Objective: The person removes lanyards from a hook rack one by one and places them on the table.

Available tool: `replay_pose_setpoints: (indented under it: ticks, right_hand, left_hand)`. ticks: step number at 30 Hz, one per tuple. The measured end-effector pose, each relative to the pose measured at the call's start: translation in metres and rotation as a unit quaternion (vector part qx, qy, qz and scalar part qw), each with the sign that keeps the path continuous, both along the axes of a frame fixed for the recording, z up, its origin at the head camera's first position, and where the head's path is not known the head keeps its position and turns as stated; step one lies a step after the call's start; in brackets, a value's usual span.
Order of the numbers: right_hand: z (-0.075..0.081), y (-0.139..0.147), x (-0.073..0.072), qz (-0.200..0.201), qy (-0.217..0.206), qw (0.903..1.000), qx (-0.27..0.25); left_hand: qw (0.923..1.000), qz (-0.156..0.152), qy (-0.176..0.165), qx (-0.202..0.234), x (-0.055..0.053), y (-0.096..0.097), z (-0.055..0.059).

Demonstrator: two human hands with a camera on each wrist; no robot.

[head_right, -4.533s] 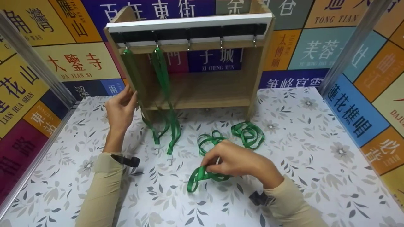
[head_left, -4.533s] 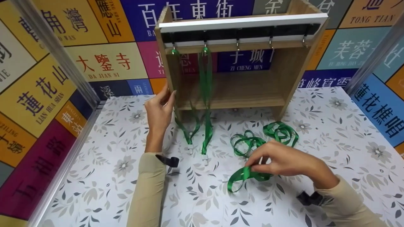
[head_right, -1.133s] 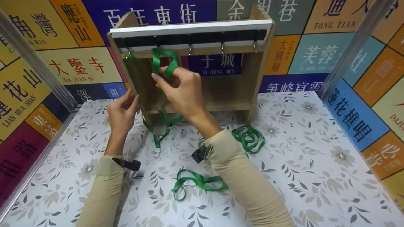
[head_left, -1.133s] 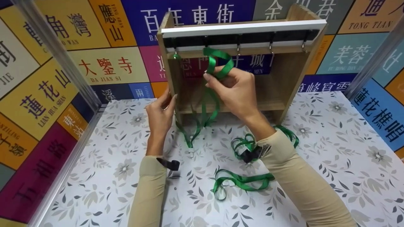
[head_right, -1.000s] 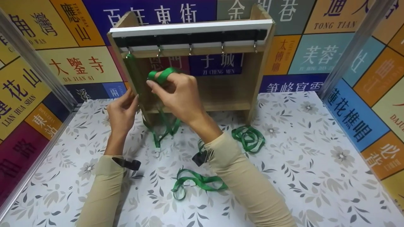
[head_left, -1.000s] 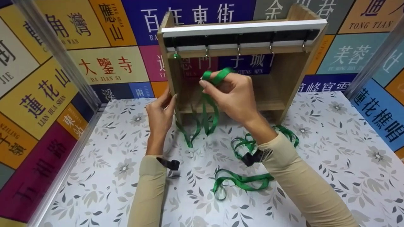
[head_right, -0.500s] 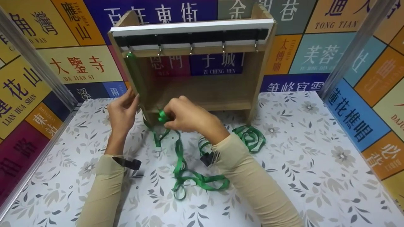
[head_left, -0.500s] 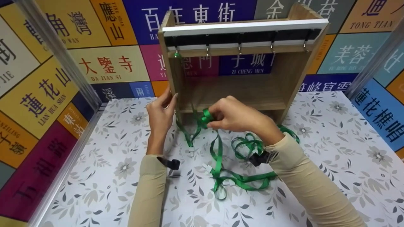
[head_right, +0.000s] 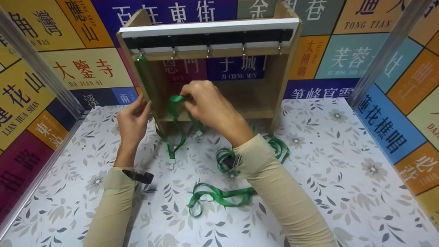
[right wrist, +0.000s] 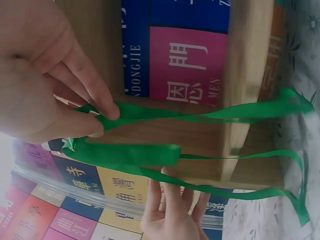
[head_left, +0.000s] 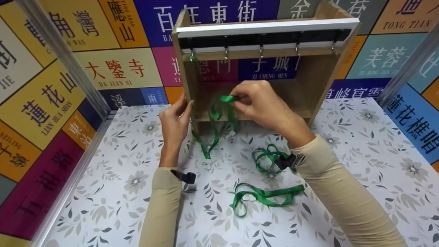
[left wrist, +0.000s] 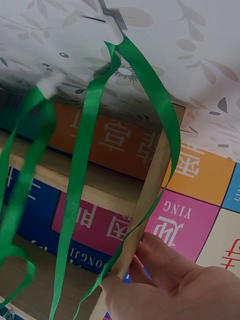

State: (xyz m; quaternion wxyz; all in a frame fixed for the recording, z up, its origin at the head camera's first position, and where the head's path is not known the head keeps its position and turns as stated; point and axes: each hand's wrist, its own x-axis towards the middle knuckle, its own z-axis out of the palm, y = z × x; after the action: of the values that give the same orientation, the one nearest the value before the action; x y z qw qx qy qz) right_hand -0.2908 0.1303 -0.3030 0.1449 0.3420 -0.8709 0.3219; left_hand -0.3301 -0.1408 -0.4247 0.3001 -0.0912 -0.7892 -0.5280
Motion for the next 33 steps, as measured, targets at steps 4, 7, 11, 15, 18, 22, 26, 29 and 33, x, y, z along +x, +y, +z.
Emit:
replay_pose_setpoints:
  ticks: [4, 7, 11, 15, 18, 22, 26, 29, 33]
  right_hand:
    - [-0.008, 0.003, 0.001, 0.008, -0.007, 0.9999, 0.007]
    - [-0.011, 0.006, 0.004, 0.022, -0.013, 0.9997, -0.004]
    - [-0.009, 0.011, 0.010, 0.046, -0.017, 0.9979, -0.042]
    - [-0.003, 0.014, 0.015, 0.066, -0.017, 0.9944, -0.081]
    - [-0.002, 0.015, 0.015, 0.073, -0.023, 0.9925, -0.095]
    - [-0.008, 0.017, 0.010, 0.066, -0.048, 0.9926, -0.089]
    - [-0.020, 0.019, 0.002, 0.054, -0.067, 0.9945, -0.059]
    - [-0.031, 0.022, -0.004, 0.049, -0.069, 0.9957, -0.037]
    - [-0.040, 0.026, -0.010, 0.043, -0.072, 0.9960, -0.029]
  left_hand:
    - [1.0000, 0.001, -0.002, 0.001, 0.000, 0.000, -0.001]
    - [1.0000, 0.003, -0.003, 0.000, 0.000, 0.001, -0.002]
    - [0.9999, 0.005, 0.008, -0.005, 0.000, 0.001, -0.002]
    - [0.9999, 0.006, 0.011, -0.005, -0.001, 0.000, -0.002]
    - [0.9999, 0.008, 0.005, -0.005, -0.001, 0.000, -0.002]
    - [0.9999, 0.009, 0.007, -0.007, -0.002, -0.001, -0.003]
    - [0.9999, 0.008, 0.009, -0.005, -0.001, -0.001, -0.003]
    - [1.0000, 0.003, 0.007, -0.001, 0.000, -0.001, -0.002]
    - [1.0000, 0.000, 0.003, 0.000, 0.000, 0.000, 0.000]
